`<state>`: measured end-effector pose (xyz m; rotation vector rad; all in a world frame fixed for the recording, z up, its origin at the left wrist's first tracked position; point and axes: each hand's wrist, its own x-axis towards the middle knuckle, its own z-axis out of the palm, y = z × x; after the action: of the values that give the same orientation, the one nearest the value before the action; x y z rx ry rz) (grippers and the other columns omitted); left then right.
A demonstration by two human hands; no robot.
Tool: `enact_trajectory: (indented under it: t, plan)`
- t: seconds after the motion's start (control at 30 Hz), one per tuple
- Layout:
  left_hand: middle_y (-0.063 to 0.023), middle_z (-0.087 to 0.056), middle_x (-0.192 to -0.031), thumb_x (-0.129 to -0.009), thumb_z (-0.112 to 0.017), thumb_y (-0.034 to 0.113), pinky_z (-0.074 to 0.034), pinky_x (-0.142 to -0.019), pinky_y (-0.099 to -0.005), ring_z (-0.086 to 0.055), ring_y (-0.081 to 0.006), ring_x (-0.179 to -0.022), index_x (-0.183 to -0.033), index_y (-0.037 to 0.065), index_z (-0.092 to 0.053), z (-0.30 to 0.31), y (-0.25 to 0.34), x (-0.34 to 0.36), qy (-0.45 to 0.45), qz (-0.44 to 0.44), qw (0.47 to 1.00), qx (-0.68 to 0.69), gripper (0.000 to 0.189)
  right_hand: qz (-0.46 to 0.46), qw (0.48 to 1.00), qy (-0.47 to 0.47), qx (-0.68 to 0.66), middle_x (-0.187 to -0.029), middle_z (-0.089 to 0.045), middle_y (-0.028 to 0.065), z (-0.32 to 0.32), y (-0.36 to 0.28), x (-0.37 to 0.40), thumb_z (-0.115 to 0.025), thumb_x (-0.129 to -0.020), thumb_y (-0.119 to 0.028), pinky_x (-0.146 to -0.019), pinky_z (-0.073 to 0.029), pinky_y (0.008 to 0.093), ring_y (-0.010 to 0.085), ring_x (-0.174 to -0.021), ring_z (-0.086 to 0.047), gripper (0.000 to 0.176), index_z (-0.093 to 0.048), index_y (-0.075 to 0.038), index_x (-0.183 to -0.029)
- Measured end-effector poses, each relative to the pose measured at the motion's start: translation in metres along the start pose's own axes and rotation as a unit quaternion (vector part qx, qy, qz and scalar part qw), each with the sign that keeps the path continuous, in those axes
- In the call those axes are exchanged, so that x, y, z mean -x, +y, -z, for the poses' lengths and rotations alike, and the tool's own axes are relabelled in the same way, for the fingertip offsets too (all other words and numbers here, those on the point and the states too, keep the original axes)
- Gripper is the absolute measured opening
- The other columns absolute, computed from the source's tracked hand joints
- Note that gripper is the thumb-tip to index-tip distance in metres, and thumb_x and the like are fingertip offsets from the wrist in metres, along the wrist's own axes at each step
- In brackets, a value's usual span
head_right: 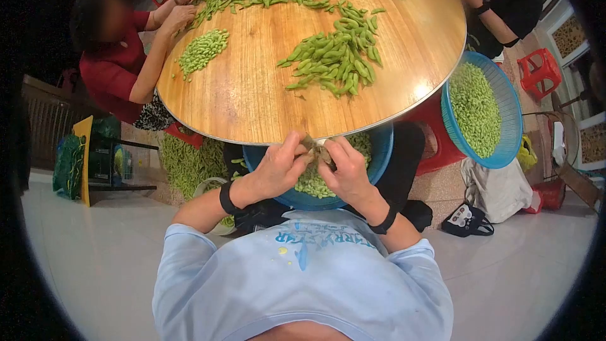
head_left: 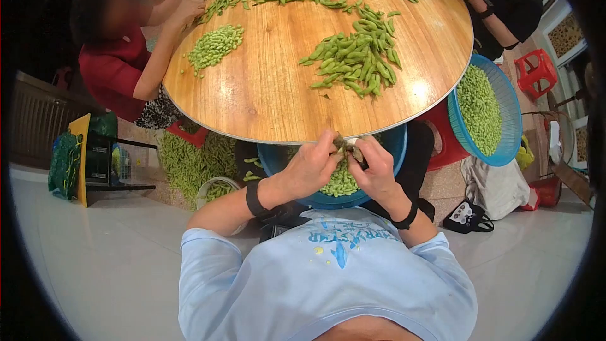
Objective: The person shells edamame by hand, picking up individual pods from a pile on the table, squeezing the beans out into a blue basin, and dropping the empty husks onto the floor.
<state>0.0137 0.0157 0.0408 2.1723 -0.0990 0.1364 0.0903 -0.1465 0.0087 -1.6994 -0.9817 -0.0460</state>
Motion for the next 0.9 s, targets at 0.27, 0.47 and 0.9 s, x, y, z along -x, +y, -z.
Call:
enact_trajectory:
  t: [0.27,0.47,0.9]
  plan:
    - [-0.0211,-0.059,-0.075,-0.082,-0.052,-0.005,-0.046,-0.060,-0.0419,-0.061,-0.0408,-0.073,-0.111,-0.007,-0.036,-0.002,-0.001,0.004,0.000,-0.066,0.998,0.004,0.034,-0.067,0.993,-0.039,-0.091,-0.074,-0.049,0.0130,0.005,0.007,-0.003,-0.063,-0.071,0.003,-0.054,-0.041,0.0331,0.0257,-0.061,-0.051,0.023,-0.057,0.004,-0.093]
    - [-0.0206,-0.058,-0.073,-0.079,-0.054,-0.004,-0.048,-0.060,-0.0429,-0.061,-0.0395,-0.072,-0.107,-0.003,-0.044,0.020,-0.002,0.020,-0.059,-0.060,0.995,-0.045,0.029,-0.047,0.990,-0.108,-0.076,-0.073,-0.050,0.0123,0.005,0.004,0.003,-0.058,-0.072,0.000,-0.054,-0.040,0.0317,0.0220,-0.061,-0.049,0.019,-0.055,0.004,-0.091]
    - [-0.0181,-0.056,-0.083,-0.083,-0.059,0.006,-0.048,-0.070,-0.0435,-0.057,-0.0367,-0.082,-0.089,0.000,-0.060,0.070,-0.007,-0.049,0.087,-0.112,0.949,-0.280,0.009,-0.461,0.700,-0.045,-0.544,-0.079,-0.053,0.0078,-0.001,0.006,0.019,-0.052,-0.090,-0.008,-0.039,-0.032,0.0216,0.0117,-0.055,-0.048,0.013,-0.052,-0.001,-0.101]
